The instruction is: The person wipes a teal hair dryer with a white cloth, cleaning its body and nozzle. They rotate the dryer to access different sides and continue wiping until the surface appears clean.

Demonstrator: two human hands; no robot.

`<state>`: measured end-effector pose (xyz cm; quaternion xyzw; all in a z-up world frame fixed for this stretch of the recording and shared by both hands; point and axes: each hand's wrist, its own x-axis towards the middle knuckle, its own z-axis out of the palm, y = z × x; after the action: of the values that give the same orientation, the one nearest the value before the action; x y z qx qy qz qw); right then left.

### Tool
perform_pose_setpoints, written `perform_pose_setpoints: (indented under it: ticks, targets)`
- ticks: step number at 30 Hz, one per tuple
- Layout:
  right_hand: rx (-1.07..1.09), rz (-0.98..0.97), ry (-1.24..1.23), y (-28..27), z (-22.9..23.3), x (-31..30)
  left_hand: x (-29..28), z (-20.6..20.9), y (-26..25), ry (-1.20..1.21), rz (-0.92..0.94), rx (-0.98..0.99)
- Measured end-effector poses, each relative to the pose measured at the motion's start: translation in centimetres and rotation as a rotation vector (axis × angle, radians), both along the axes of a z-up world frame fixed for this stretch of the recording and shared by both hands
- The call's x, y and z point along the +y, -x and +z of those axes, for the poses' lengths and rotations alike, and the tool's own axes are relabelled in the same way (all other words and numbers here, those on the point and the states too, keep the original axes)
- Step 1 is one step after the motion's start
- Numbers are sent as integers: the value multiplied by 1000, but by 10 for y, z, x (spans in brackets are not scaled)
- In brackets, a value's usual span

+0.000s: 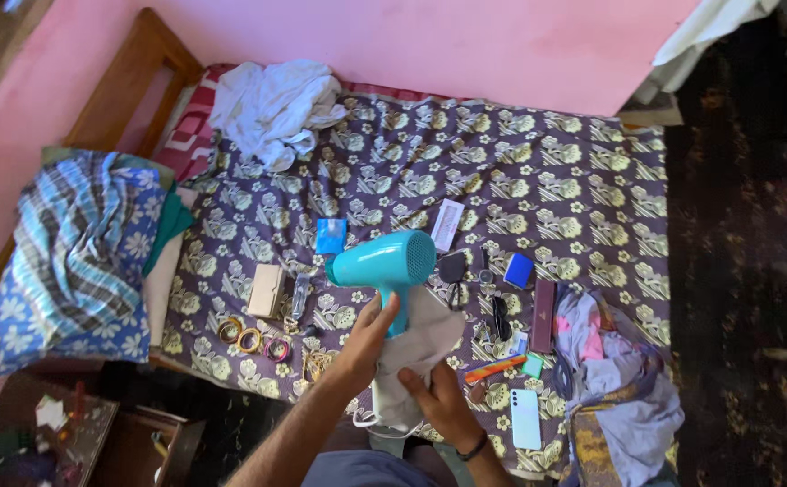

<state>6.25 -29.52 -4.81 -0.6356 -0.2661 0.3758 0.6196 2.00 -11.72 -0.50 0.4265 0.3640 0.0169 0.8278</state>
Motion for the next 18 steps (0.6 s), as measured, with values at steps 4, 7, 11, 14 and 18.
perform_pose_setpoints:
  ticks: [4, 7, 11, 14, 18]
  targets:
    - [-56, 5, 46, -24, 7, -8, -18, 8, -2, 62, 149, -91]
    - [-118, -143, -94, -51, 8, -12, -22, 12, -12, 165, 255, -73]
    - [102, -361, -340, -97, 29, -26, -22, 9, -13, 19, 290, -146]
    - [-94, -418, -350, -125, 61, -32, -24, 13, -3, -49, 305, -196]
    - [-281, -274, -239, -111, 49, -8, -37, 8, 5, -120, 190, -199]
